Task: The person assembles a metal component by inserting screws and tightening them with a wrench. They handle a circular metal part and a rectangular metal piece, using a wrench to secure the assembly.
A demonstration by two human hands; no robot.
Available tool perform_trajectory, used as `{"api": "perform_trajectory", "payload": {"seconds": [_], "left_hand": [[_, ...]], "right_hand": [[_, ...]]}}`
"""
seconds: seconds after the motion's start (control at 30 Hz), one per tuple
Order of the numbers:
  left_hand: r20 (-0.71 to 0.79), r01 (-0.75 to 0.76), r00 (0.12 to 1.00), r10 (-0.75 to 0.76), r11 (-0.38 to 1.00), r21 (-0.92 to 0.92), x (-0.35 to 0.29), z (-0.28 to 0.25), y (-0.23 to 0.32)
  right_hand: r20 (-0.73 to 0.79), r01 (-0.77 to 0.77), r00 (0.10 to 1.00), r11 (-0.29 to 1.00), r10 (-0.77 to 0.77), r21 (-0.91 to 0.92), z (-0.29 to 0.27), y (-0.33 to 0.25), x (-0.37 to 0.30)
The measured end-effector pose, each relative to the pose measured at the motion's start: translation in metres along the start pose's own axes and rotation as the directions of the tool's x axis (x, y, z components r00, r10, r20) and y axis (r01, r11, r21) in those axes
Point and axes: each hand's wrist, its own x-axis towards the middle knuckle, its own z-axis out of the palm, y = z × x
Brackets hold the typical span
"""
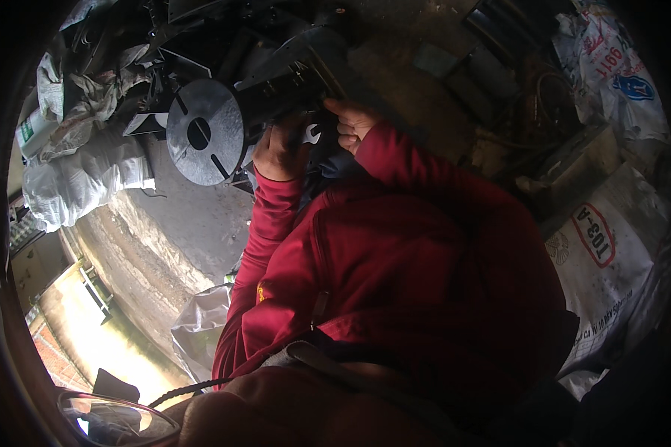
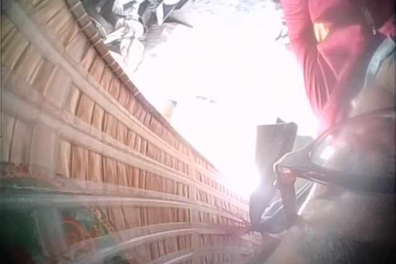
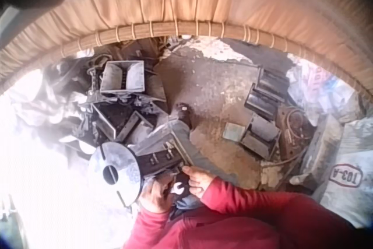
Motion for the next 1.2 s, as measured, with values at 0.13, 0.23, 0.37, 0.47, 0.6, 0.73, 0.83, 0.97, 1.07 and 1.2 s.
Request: {"api": "perform_trajectory", "payload": {"seconds": [0.13,0.23,0.37,0.47,0.6,0.73,0.83,0.97,1.07,1.2], "left_hand": [[0.001,-0.051,0.999,0.051,0.995,0.085,0.007,0.008,0.007],[-0.027,-0.062,0.998,0.065,0.99,0.127,0.014,0.01,0.014],[-0.048,-0.106,0.992,0.118,0.973,0.206,0.016,0.017,0.016],[-0.051,-0.133,0.988,0.148,0.963,0.233,0.018,0.02,0.018],[-0.053,-0.123,0.989,0.138,0.966,0.228,0.017,0.023,0.021],[-0.043,-0.161,0.984,0.174,0.962,0.222,0.015,0.025,0.018],[-0.04,-0.159,0.985,0.171,0.965,0.208,0.014,0.028,0.018],[-0.034,-0.153,0.986,0.164,0.964,0.219,0.014,0.029,0.02],[-0.023,-0.154,0.986,0.163,0.961,0.229,0.016,0.029,0.022],[-0.063,-0.151,0.983,0.172,0.956,0.253,0.019,0.033,0.022]], "right_hand": [[0.004,0.012,1.0,1.0,-0.012,-0.006,-0.011,0.004,0.008],[0.005,0.03,1.0,0.999,-0.03,-0.034,-0.013,0.002,0.007],[0.003,0.081,0.997,0.995,-0.081,-0.058,-0.008,0.002,0.005],[0.022,0.098,0.995,0.994,-0.097,-0.054,-0.016,0.006,0.012],[-0.011,0.099,0.995,0.992,-0.101,-0.08,-0.012,0.005,0.005],[0.083,0.11,0.991,0.992,-0.105,-0.059,-0.021,0.006,0.01],[0.058,0.117,0.992,0.99,-0.113,-0.072,-0.019,0.005,0.01],[0.042,0.127,0.991,0.988,-0.123,-0.091,-0.018,0.004,0.006],[0.06,0.15,0.988,0.985,-0.145,-0.081,-0.02,0.005,0.007],[0.052,0.214,0.977,0.967,-0.208,-0.14,-0.019,0.007,0.008]]}}
